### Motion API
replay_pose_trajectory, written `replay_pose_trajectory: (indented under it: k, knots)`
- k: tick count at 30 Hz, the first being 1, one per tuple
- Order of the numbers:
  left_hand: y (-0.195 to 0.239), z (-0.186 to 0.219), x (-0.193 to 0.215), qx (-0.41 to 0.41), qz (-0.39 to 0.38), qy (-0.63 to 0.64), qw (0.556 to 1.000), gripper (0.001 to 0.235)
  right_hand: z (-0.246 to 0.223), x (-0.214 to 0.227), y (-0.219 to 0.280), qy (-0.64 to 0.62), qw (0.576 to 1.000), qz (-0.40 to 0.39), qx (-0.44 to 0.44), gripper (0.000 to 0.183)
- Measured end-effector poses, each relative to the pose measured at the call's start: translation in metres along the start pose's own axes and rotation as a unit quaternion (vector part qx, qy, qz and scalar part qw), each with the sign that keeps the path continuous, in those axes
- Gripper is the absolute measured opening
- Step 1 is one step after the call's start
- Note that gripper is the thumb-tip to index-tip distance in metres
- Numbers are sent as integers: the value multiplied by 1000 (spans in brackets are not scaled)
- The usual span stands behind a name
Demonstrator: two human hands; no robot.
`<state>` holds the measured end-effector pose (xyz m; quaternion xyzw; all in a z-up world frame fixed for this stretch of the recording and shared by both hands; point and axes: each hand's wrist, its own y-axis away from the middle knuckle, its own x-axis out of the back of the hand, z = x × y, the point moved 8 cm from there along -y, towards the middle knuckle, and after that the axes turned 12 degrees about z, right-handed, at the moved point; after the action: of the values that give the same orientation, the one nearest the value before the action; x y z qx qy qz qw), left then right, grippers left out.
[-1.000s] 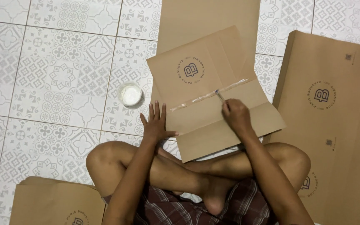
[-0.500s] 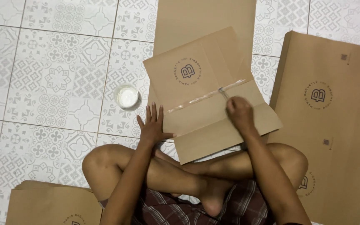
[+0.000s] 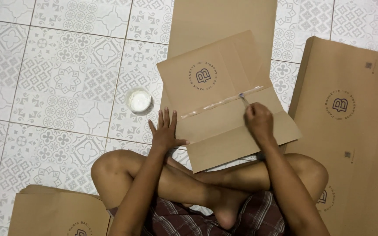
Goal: The person sits on the floor and folds a flat brown paper bag into shape. They use a small brush to apply glue from a white container along the bottom seam of the bag, then press the sides together to seal it.
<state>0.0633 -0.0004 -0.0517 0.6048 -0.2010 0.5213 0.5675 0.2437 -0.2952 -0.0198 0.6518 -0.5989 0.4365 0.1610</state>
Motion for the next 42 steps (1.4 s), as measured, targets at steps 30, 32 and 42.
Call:
replay_pose_trajectory:
  k: [30,32,42]
  knots:
    - [3,0,9,-12,33,35,999,129,-117,-58,59,-4,995,-61,77,15]
    - [2,0,5,-14,31,36,999,129,-105,-53,57,7,996,-49,73,14]
    - [5,2,9,-10,21,32,999,129,-129,-90,92,8,995,-32,99,8]
